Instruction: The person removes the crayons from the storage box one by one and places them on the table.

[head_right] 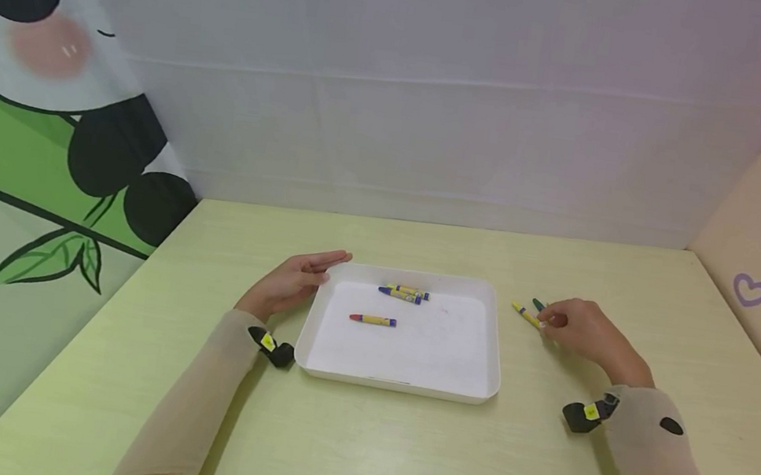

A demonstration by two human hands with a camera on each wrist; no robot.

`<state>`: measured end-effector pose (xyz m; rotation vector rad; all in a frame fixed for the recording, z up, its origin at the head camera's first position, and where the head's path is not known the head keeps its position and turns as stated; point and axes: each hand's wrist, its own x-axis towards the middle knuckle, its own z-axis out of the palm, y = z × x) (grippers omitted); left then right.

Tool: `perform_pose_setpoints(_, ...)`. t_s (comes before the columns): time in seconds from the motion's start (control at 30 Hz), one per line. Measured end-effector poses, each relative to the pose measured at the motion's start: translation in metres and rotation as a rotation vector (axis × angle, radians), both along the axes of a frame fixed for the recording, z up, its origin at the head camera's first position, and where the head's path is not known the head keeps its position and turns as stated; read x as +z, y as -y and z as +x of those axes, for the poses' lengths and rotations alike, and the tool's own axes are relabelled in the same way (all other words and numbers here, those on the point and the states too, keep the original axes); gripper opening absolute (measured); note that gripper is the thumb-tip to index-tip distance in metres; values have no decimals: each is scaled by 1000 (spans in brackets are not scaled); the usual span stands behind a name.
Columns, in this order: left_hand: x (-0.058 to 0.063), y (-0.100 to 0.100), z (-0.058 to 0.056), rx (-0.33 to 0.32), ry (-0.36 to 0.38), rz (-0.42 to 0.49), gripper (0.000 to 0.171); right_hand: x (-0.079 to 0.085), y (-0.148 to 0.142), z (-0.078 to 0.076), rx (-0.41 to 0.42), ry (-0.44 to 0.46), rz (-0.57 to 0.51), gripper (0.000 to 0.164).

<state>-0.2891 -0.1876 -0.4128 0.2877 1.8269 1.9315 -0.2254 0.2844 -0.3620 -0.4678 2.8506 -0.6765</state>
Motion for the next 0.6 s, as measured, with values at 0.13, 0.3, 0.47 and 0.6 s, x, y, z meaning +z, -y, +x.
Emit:
perform_pose_setpoints(0.13, 0, 0, 0, -1, -4, -1, 54, -2, 0, -1, 10, -9, 11, 22)
perform_pose_setpoints(0.3, 0, 0, 1, 0, -10, -2, 54, -2, 2, 0, 0, -1, 15, 21)
perform_pose_setpoints(0.47, 1, 0, 1, 1, -20, -4, 54, 0, 5, 1, -11, 11, 32, 20)
perform_pose_setpoints(0.6, 1, 0, 1, -1, -18, 3, 54, 2, 7, 2, -12, 13, 36, 20)
